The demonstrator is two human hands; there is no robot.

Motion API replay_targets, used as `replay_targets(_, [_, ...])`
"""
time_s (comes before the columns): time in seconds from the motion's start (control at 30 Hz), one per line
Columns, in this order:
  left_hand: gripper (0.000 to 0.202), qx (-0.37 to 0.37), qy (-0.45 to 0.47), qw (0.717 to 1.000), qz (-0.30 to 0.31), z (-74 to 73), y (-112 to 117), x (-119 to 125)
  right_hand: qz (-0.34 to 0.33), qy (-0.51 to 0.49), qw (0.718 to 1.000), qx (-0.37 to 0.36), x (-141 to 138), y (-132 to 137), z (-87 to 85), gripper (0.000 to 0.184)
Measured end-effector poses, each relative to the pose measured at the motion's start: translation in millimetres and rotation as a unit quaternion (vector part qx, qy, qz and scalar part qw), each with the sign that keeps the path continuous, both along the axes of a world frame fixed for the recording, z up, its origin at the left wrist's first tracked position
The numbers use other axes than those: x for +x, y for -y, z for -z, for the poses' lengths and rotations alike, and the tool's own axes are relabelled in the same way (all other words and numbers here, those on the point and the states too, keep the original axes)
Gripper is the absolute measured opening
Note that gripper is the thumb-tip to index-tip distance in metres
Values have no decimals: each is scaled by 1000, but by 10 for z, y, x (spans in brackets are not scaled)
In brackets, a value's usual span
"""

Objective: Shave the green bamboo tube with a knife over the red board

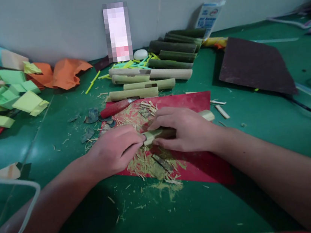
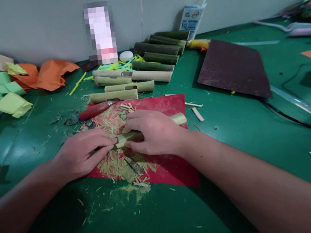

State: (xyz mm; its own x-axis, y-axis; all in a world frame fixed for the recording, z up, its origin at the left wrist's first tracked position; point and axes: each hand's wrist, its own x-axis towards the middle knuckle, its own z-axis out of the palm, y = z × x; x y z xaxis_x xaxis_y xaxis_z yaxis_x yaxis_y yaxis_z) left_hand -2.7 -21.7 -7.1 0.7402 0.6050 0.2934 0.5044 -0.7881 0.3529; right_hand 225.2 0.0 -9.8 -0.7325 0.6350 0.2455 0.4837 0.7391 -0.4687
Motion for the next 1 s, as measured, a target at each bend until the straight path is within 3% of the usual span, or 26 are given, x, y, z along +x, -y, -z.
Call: replay_targets(1.0, [18,-19,-9,1000,-23,-33,46,49,1,9,1000,-7,2,16,-7,19])
